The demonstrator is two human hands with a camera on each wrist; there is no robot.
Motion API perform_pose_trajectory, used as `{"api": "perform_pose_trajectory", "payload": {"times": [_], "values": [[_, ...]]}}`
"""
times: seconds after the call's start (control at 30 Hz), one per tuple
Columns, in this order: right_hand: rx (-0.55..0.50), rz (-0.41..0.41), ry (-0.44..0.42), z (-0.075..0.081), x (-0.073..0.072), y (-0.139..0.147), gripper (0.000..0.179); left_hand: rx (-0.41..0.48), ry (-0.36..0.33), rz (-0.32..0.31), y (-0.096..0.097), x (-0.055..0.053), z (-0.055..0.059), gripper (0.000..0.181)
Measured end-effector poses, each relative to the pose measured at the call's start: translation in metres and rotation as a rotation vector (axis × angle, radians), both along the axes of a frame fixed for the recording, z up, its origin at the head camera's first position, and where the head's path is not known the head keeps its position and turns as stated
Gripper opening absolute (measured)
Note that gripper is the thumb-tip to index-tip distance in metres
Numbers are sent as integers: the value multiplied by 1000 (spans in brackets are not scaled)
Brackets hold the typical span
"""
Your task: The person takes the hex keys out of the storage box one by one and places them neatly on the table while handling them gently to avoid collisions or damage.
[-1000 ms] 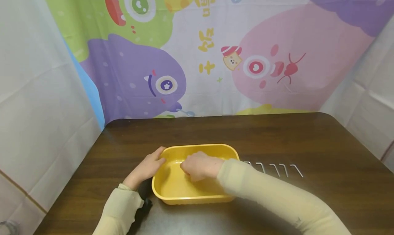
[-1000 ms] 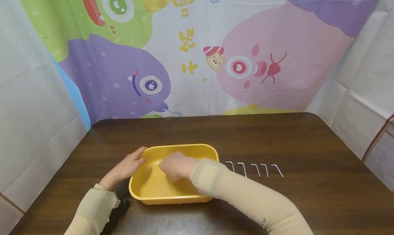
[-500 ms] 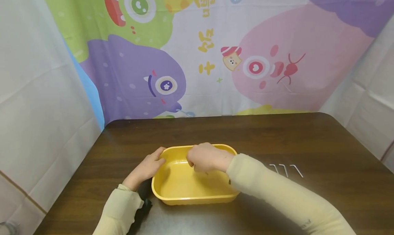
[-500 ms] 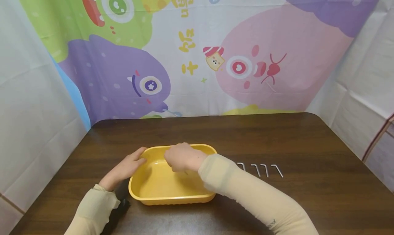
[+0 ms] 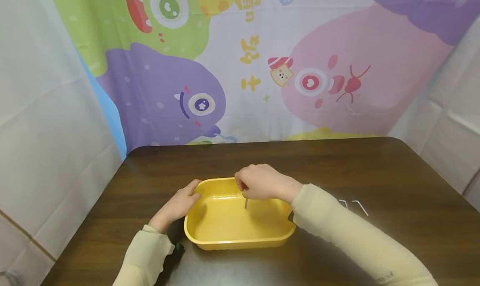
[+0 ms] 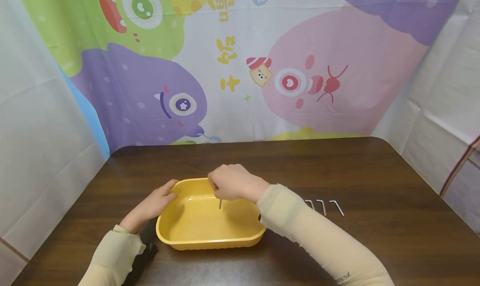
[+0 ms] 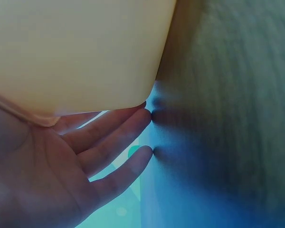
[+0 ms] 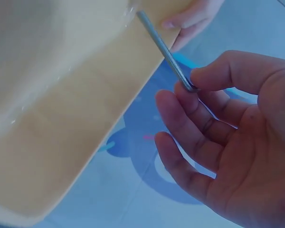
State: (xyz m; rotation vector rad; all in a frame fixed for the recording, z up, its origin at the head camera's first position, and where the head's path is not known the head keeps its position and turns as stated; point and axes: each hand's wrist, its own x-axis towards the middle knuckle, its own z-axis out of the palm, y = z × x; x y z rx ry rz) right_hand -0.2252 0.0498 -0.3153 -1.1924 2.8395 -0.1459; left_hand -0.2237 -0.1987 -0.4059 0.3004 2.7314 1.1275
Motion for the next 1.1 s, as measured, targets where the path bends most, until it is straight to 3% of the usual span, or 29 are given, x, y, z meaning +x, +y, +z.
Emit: {"api": "perform_pose_trajectory", "payload": {"times": [0.47, 0.8, 1.1], "values": [[-165, -39, 72, -8, 4, 34, 6, 3, -2, -11, 0, 0, 3, 33], [-346, -87, 142, -16, 3, 54, 9, 5, 5, -8, 1, 2, 4, 33], [-565, -110, 117, -21, 2, 70, 12, 11, 4, -13, 1, 2, 4, 33]]}}
